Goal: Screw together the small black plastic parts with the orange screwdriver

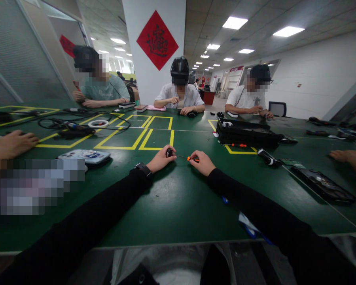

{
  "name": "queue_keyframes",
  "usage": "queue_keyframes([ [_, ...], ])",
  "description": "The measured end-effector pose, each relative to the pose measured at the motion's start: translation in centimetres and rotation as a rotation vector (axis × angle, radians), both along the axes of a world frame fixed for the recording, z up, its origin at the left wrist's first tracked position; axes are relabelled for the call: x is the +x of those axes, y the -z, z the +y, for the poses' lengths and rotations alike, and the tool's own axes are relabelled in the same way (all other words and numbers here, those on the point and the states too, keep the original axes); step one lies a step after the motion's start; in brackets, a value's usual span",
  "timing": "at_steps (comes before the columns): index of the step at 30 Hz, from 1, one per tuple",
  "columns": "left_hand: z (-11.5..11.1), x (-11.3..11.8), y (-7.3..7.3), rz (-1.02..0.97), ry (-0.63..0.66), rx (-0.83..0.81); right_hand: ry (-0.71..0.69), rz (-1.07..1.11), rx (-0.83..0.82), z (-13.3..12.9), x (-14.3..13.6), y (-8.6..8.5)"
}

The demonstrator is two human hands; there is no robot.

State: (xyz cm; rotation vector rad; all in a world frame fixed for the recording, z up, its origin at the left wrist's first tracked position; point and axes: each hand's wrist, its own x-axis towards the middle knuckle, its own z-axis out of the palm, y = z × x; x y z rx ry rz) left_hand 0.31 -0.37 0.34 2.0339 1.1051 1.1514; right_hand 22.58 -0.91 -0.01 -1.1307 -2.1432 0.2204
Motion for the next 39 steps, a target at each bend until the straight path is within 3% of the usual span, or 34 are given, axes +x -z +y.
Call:
queue_keyframes([
  [39, -0.14, 0.17, -0.16, 0.016, -0.009, -0.008, -0.025, 0.032, -0.046, -0.10, -0.07, -0.02],
])
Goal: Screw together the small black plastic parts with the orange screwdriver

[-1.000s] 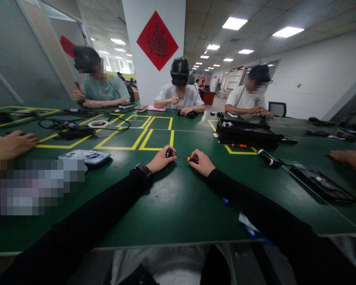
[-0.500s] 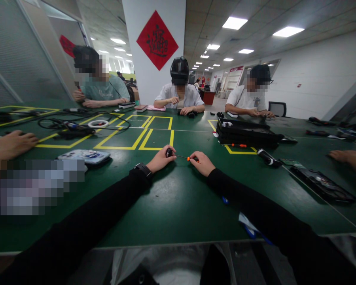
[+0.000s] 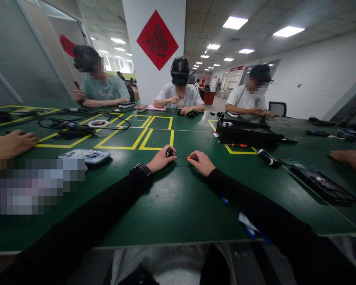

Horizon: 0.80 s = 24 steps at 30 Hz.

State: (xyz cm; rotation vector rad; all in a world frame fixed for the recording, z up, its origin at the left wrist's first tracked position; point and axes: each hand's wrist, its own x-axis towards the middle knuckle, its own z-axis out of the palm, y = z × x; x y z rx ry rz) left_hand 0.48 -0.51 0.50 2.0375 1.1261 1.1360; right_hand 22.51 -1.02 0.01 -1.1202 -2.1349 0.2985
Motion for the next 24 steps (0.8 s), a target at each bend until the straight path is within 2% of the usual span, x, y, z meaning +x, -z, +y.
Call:
queue_keyframes([
  [6, 0.03, -0.04, 0.03, -0.023, 0.011, -0.014, 0.034, -0.048, 0.023, 0.14, 0.05, -0.13],
  [10, -0.10, -0.01, -0.13, -0.020, 0.005, -0.024, 0.010, -0.058, 0.033, 0.14, 0.05, -0.18],
  [24, -0.10, -0.02, -0.12, -0.012, 0.000, -0.007, -0.014, 0.045, -0.029, -0.04, -0.08, -0.09],
])
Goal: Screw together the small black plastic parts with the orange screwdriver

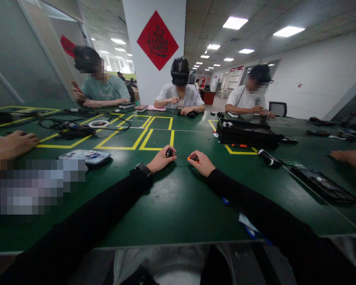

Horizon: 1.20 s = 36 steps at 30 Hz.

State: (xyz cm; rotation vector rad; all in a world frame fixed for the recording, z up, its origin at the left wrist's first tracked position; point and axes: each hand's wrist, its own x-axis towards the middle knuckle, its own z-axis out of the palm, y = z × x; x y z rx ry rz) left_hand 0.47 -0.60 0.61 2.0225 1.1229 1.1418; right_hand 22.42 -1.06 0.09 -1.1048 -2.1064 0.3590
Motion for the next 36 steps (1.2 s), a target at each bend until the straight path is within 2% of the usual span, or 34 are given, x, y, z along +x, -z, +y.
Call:
queue_keyframes([
  [6, 0.01, -0.06, 0.00, 0.035, -0.033, 0.006, 0.010, -0.078, 0.040, 0.24, 0.03, -0.04],
  [15, 0.04, -0.13, 0.05, 0.027, -0.043, 0.005, 0.012, -0.073, 0.042, 0.22, 0.08, -0.09],
  [36, -0.21, -0.74, -0.07, -0.002, -0.021, -0.036, -0.017, 0.071, -0.043, -0.37, -0.21, -0.63],
])
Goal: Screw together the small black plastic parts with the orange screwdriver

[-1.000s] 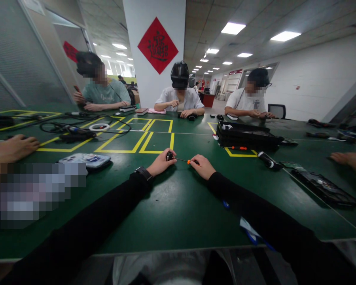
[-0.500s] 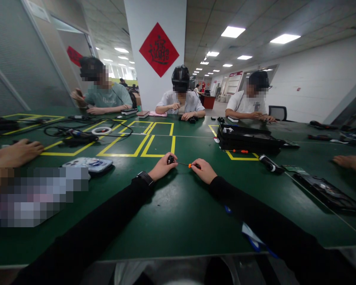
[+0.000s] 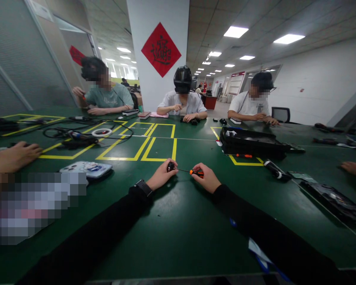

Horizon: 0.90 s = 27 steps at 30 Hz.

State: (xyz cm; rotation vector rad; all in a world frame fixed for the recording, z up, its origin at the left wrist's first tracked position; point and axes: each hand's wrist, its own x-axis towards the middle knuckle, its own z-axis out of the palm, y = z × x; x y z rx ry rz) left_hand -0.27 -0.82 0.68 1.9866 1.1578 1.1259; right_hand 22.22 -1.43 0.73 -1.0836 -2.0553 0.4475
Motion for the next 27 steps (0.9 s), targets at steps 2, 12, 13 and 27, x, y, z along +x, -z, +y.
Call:
queue_keyframes([
  [2, -0.2, -0.1, 0.0, -0.011, 0.005, -0.019, -0.007, -0.027, 0.004, 0.0, 0.0, -0.2],
  [12, -0.3, 0.1, -1.0, -0.054, -0.012, -0.143, -0.027, -0.124, -0.012, -0.1, 0.3, -1.3],
  [13, -0.2, 0.0, -1.1, -0.050, 0.011, -0.163, -0.030, -0.107, -0.031, 0.0, 0.3, -1.3],
  [27, 0.6, 0.5, -1.2, -0.092, 0.002, -0.173, -0.063, -0.066, -0.070, 0.9, 0.5, -1.6],
])
